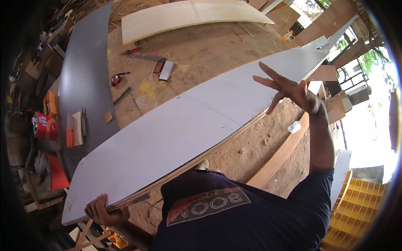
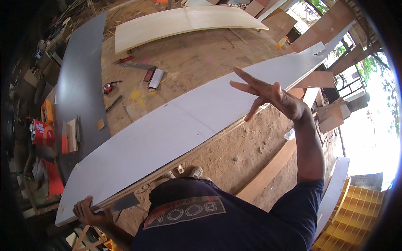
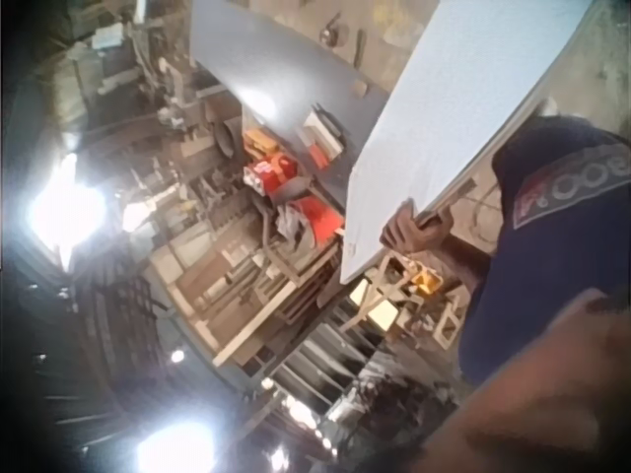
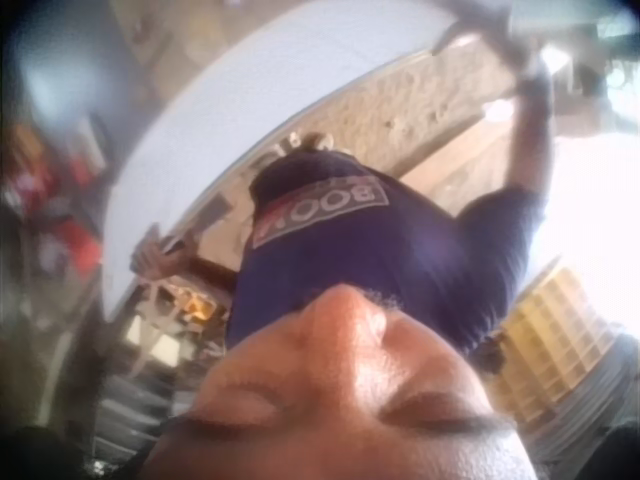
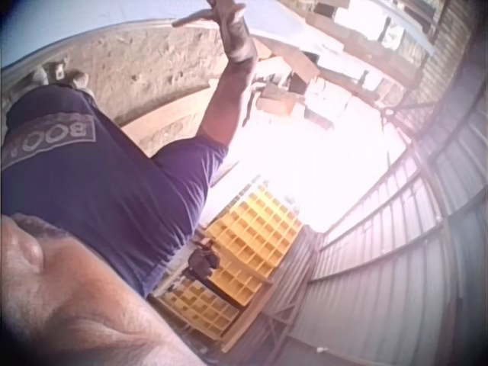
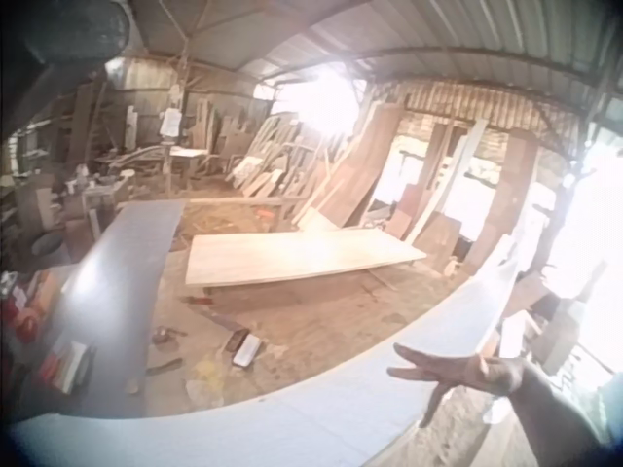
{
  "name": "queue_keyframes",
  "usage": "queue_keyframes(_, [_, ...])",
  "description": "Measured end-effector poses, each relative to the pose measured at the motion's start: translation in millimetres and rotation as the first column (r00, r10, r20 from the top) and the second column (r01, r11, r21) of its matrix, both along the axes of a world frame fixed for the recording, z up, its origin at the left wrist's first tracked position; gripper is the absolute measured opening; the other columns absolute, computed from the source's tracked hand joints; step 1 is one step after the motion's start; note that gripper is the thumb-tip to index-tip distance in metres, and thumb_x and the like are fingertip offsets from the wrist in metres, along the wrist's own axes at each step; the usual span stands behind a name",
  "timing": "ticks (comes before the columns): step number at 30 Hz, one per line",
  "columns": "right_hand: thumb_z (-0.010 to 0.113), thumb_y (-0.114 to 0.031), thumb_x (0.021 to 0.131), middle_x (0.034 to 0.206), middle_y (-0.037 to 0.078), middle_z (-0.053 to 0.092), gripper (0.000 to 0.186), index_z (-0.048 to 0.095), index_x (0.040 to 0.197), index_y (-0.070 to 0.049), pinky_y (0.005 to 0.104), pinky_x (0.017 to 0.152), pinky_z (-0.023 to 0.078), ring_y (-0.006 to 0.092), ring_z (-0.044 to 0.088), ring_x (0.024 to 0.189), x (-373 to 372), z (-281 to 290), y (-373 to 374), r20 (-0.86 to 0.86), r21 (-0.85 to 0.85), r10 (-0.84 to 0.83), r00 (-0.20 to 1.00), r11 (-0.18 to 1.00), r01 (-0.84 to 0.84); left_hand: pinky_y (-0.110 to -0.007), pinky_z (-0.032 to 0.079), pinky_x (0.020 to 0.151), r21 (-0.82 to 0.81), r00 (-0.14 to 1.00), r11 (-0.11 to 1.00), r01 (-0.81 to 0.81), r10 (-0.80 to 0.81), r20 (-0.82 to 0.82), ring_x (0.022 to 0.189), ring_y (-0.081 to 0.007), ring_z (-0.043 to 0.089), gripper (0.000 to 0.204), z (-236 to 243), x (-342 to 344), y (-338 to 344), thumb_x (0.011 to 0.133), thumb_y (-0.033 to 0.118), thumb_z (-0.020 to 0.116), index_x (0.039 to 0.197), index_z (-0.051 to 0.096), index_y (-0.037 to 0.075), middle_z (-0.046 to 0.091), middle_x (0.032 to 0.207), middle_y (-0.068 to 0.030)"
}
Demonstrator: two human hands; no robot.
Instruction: The person applies adhesive from a bottle to the edge of a wooden board, presses a veneer strip onto the glued edge, smooths the surface with a block, and then moves to a shelving unit to retrieve another board.
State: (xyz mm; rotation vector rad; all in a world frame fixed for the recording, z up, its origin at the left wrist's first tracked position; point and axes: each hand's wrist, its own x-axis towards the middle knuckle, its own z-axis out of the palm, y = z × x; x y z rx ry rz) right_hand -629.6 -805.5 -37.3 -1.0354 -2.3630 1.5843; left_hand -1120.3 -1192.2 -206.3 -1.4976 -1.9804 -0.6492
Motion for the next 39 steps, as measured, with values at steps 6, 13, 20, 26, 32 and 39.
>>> queue_keyframes(6, [0.017,-0.104,0.082,0.173,0.027,0.032,0.137,0.018,0.171,-0.001,0.0572,0.128,0.028,0.0343,0.078,0.110,31.5,-1.2,-23.3,-0.206,0.272,-0.137,0.969,0.943,0.191,-0.047,0.047,0.079,0.008,1.000,1.000,0.002,-0.002,-0.028,0.077,-0.0322,0.064,0.079,5.3,-1.2,5.1,0.091,0.084,0.056,0.091,0.067,0.006,0.064,0.081,-0.0104])
queue_keyframes(13, [0.034,-0.108,0.076,0.171,0.029,0.034,0.145,0.017,0.171,0.000,0.0579,0.125,0.031,0.0384,0.075,0.118,46.4,-23.1,-59.1,-0.306,0.501,-0.383,0.872,0.714,0.490,-0.048,0.047,0.080,0.022,1.000,1.000,-0.023,0.023,-0.013,0.075,-0.0333,0.062,0.084,11.2,-4.2,12.9,0.087,0.090,0.058,0.089,0.065,0.007,0.062,0.078,-0.0097])
queue_keyframes(20, [0.047,-0.101,0.081,0.174,0.026,0.030,0.139,0.017,0.172,0.000,0.0589,0.126,0.029,0.0387,0.070,0.128,66.7,-52.8,-56.3,-0.373,0.571,-0.388,0.842,0.620,0.539,-0.050,0.047,0.078,0.059,1.000,0.998,0.016,-0.015,-0.020,0.075,-0.0382,0.060,0.076,17.1,-8.1,22.0,0.085,0.079,0.067,0.090,0.067,0.003,0.059,0.077,-0.0131])
queue_keyframes(26, [0.052,-0.097,0.083,0.175,0.025,0.028,0.138,0.016,0.171,0.002,0.0597,0.129,0.022,0.0381,0.067,0.133,57.9,-64.8,-48.7,-0.409,0.604,-0.340,0.847,0.595,0.531,-0.051,0.047,0.079,0.039,1.000,0.999,-0.001,0.002,-0.018,0.076,-0.0385,0.061,0.067,19.6,-10.9,23.6,0.081,0.069,0.075,0.090,0.067,0.003,0.059,0.077,-0.0127])
queue_keyframes(32, [0.049,-0.099,0.081,0.173,0.024,0.034,0.137,0.019,0.170,0.002,0.0612,0.132,0.004,0.0352,0.068,0.132,64.1,-61.1,-38.6,-0.207,0.804,-0.317,0.925,0.485,0.346,-0.052,0.047,0.079,0.039,1.000,0.999,0.021,-0.021,-0.016,0.076,-0.0386,0.061,0.062,18.2,-16.1,21.2,0.078,0.063,0.077,0.089,0.067,0.003,0.061,0.078,-0.0125])
queue_keyframes(39, [0.041,-0.102,0.082,0.171,0.024,0.036,0.131,0.023,0.171,-0.008,0.0598,0.134,0.002,0.0367,0.068,0.132,60.2,-64.1,-31.4,-0.055,0.905,-0.424,0.904,0.362,0.225,-0.052,0.048,0.080,0.011,1.000,1.000,0.004,-0.004,0.000,0.077,-0.0391,0.061,0.054,19.3,-14.6,20.0,0.078,0.055,0.075,0.090,0.067,0.003,0.062,0.079,-0.0127])
